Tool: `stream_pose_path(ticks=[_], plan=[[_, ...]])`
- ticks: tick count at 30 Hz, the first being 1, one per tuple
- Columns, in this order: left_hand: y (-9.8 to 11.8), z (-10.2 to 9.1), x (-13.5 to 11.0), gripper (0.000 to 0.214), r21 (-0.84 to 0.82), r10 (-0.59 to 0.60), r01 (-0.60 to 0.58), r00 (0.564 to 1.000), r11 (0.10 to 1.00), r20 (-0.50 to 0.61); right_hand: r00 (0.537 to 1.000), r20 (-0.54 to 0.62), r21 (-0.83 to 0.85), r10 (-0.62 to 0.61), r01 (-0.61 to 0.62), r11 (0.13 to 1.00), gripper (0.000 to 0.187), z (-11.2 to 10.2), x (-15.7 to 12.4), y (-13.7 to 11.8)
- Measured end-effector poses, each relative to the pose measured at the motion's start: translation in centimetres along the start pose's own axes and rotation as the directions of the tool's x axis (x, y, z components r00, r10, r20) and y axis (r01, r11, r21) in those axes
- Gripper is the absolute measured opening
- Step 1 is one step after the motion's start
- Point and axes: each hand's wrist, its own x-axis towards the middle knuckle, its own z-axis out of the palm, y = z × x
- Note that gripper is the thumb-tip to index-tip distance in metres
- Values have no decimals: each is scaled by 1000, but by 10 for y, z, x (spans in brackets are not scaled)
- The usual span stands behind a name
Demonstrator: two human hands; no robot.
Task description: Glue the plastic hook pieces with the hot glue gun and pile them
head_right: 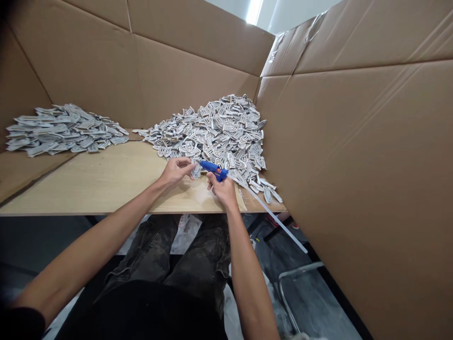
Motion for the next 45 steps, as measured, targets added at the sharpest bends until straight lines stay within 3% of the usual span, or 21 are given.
stream_pose_path(ticks=[23,30,32,34,37,40,45], plan=[[-1,-2,-2,34,23,39,-39,999,999,13,995,-48,-249,-88,73,966,49,2,-8,-17],[9,0,-6,32,98,28,-26,999,995,-16,961,-14,-358,-276,253,899,45,4,-6,-23],[9,0,-6,30,121,17,-13,999,993,-32,959,-76,-320,-272,235,918,49,6,-6,-22],[8,0,-6,30,149,5,4,999,989,-54,977,-123,-191,-173,147,970,53,8,-6,-20],[5,0,-4,30,163,-13,23,998,986,-65,999,-41,59,-16,18,998,63,9,-5,-16],[1,0,0,30,136,-35,46,996,990,-82,999,29,179,-16,11,984,67,8,-2,-15],[-7,0,2,23,99,-114,136,971,986,-209,1000,9,209,-16,13,978,70,9,-2,-18]])
